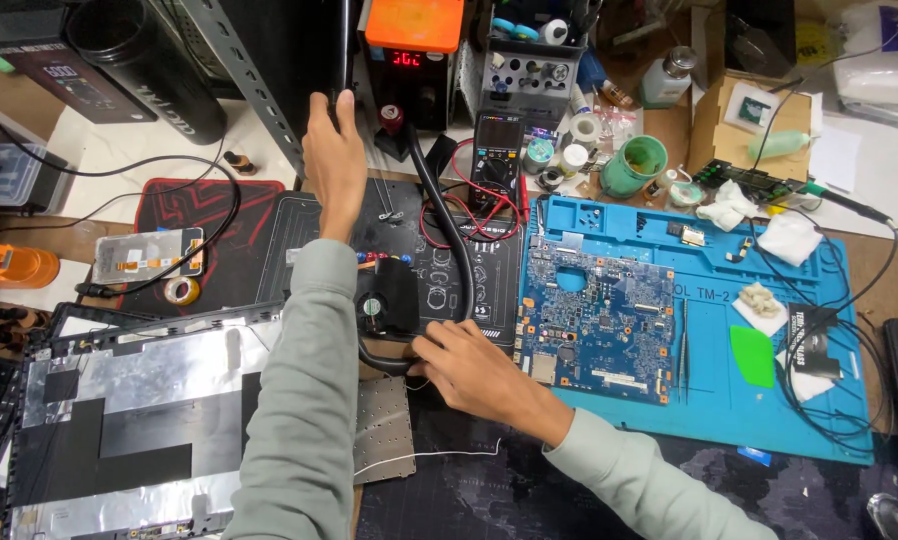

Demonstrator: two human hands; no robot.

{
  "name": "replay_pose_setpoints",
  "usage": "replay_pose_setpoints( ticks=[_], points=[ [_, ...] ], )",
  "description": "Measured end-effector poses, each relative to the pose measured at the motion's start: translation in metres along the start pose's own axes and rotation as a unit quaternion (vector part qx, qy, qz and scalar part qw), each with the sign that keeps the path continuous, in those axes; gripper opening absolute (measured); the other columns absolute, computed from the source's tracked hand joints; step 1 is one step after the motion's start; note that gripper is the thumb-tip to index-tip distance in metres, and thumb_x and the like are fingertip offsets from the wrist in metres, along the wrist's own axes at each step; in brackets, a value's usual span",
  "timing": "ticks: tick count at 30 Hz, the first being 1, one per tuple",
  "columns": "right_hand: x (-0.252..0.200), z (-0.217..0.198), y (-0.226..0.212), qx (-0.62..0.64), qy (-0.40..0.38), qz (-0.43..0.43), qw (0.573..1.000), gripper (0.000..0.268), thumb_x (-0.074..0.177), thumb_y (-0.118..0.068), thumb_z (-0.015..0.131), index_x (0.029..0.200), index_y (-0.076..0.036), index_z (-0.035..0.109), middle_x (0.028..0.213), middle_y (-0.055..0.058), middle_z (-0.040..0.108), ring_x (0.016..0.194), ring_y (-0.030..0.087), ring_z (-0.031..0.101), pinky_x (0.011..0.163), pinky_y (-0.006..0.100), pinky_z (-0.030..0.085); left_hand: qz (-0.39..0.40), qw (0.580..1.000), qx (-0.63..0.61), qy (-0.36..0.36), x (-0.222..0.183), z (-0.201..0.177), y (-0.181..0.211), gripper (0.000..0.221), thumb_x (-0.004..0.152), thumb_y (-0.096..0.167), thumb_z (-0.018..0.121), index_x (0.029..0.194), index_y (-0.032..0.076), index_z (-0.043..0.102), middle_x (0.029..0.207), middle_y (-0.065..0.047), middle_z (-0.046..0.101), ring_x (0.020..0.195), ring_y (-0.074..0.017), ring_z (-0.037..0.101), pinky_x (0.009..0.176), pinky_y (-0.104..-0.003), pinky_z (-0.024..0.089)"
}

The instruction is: Repairing a laptop motherboard using a heat gun and a multimeter

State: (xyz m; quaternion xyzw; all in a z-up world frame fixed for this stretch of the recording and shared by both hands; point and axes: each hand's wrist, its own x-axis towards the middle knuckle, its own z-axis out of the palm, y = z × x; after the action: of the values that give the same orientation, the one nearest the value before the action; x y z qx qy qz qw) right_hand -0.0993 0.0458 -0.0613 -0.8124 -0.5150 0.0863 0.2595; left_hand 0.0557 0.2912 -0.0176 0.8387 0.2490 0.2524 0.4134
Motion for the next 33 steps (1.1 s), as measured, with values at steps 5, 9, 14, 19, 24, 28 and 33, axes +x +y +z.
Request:
replay_pose_setpoints(
  ticks=[5, 9, 14, 19, 24, 28, 33],
  points=[
    [0.004, 0.011, 0.000, -0.051, 0.025, 0.008, 0.998, 0.015, 0.101, -0.018, 0.062, 0.106, -0.004, 0.061, 0.097, 0.010, 0.056, 0.085, 0.028, 0.056, 0.073, 0.042, 0.038, -0.016, 1.000, 0.009, 0.002, 0.012, 0.002, -0.010, 0.042, 0.104, 0.051, 0.037, 0.100, 0.012, 0.050, 0.083, -0.012, 0.066, 0.082, -0.0396, 0.064, 0.068, -0.052, 0.045],
    [0.008, 0.007, -0.006, -0.034, 0.024, 0.018, 0.999, 0.015, 0.104, -0.020, 0.059, 0.108, -0.005, 0.061, 0.099, 0.009, 0.058, 0.086, 0.027, 0.055, 0.073, 0.041, 0.038, -0.004, 1.000, 0.009, -0.006, 0.019, 0.004, -0.019, 0.042, 0.105, 0.051, 0.041, 0.097, 0.011, 0.051, 0.079, -0.010, 0.060, 0.076, -0.0351, 0.059, 0.065, -0.048, 0.042],
    [0.006, 0.027, 0.001, -0.057, 0.074, 0.001, 0.996, 0.015, 0.093, -0.012, 0.059, 0.107, -0.007, 0.060, 0.098, 0.008, 0.052, 0.086, 0.028, 0.051, 0.072, 0.040, 0.039, -0.020, 1.000, 0.003, -0.012, 0.001, -0.001, -0.011, 0.051, 0.107, 0.053, 0.042, 0.120, 0.004, 0.050, 0.112, -0.024, 0.064, 0.104, -0.0447, 0.061, 0.081, -0.058, 0.047],
    [0.005, 0.037, 0.004, -0.076, 0.122, -0.015, 0.990, 0.024, 0.085, -0.006, 0.060, 0.109, -0.008, 0.061, 0.095, 0.007, 0.050, 0.088, 0.029, 0.053, 0.074, 0.039, 0.039, -0.029, 0.999, 0.002, -0.015, -0.006, 0.007, -0.022, 0.065, 0.110, 0.052, 0.042, 0.144, -0.002, 0.050, 0.136, -0.033, 0.059, 0.125, -0.0492, 0.059, 0.096, -0.064, 0.050],
    [0.005, 0.038, 0.001, -0.063, 0.129, 0.004, 0.990, 0.020, 0.092, -0.009, 0.058, 0.112, -0.008, 0.060, 0.096, 0.007, 0.050, 0.089, 0.028, 0.054, 0.079, 0.038, 0.040, 0.007, 0.998, 0.023, 0.066, 0.000, 0.036, -0.054, 0.039, 0.108, 0.030, 0.052, 0.142, 0.014, 0.041, 0.123, -0.027, 0.066, 0.109, -0.0508, 0.067, 0.083, -0.063, 0.056],
    [0.004, 0.050, 0.007, -0.064, 0.136, 0.014, 0.989, 0.018, 0.095, -0.015, 0.059, 0.113, -0.010, 0.059, 0.098, 0.007, 0.051, 0.093, 0.028, 0.054, 0.083, 0.039, 0.042, 0.003, 0.994, 0.053, 0.099, -0.019, 0.032, -0.049, 0.050, 0.105, 0.020, 0.058, 0.147, 0.022, 0.031, 0.122, -0.023, 0.060, 0.106, -0.0500, 0.067, 0.083, -0.058, 0.056],
    [0.004, 0.047, 0.011, -0.021, 0.103, 0.017, 0.994, 0.027, 0.098, -0.021, 0.060, 0.121, -0.007, 0.059, 0.105, 0.011, 0.056, 0.100, 0.031, 0.059, 0.092, 0.042, 0.046, 0.081, 0.991, 0.044, 0.102, -0.036, 0.027, -0.038, 0.068, 0.100, 0.010, 0.065, 0.157, 0.018, 0.027, 0.127, -0.025, 0.046, 0.114, -0.0504, 0.054, 0.098, -0.057, 0.044]
  ],
)
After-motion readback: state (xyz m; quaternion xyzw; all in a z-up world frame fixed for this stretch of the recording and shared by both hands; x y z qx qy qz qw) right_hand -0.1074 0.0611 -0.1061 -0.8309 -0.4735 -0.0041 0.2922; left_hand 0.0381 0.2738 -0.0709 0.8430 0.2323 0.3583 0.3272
